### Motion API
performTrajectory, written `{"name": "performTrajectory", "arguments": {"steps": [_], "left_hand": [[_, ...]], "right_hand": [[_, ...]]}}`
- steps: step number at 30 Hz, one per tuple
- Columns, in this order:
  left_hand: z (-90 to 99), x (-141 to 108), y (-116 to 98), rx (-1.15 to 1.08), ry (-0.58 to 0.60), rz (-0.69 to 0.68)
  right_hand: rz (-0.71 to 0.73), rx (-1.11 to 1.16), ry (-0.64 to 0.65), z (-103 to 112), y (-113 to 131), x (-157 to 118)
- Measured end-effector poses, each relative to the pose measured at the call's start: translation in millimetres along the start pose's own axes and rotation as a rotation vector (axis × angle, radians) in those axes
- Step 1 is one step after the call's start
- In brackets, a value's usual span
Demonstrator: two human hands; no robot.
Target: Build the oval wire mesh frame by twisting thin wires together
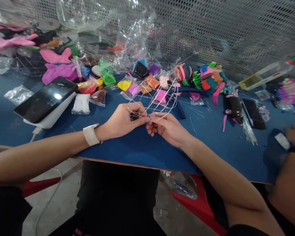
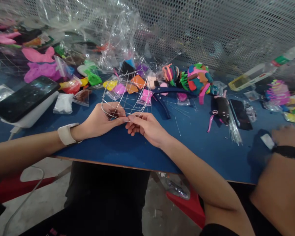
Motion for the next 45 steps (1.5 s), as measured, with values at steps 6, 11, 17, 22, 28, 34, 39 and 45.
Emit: {"name": "performTrajectory", "arguments": {"steps": [6, 11, 17, 22, 28, 34, 39, 45], "left_hand": [[-0.5, -1.2, -1.1, 0.008, 0.017, 0.002], [0.1, -1.6, 0.6, 0.019, 0.025, -0.016], [0.4, -1.3, 1.7, 0.023, 0.026, -0.007], [0.1, -2.4, 1.8, 0.055, 0.013, -0.023], [0.3, -3.4, 0.0, 0.081, -0.004, -0.022], [-0.6, -2.4, -2.7, 0.018, -0.007, 0.006], [-3.7, -1.3, 1.1, -0.083, 0.029, 0.090], [-5.9, -0.3, 1.1, -0.186, 0.037, 0.165]], "right_hand": [[-0.031, 0.058, -0.020, -3.0, -0.3, -0.9], [0.014, 0.052, -0.032, -4.5, 0.9, -1.0], [0.020, 0.022, -0.058, -2.0, 0.0, -0.6], [-0.025, 0.040, -0.057, -1.5, -0.8, 0.6], [-0.022, 0.056, -0.052, -4.4, 0.7, 0.4], [0.022, 0.049, -0.094, -6.1, -2.7, 1.0], [0.085, 0.035, -0.122, -10.6, -0.7, 1.1], [0.153, 0.012, -0.175, -10.6, -2.5, 0.9]]}}
Point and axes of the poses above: each hand's wrist, its own x-axis towards the middle knuckle, its own z-axis out of the back of the hand, y = z × x, the point moved 4 cm from there along x, towards the middle knuckle, and after that the axes turned 10 degrees about z, right-handed, at the moved point
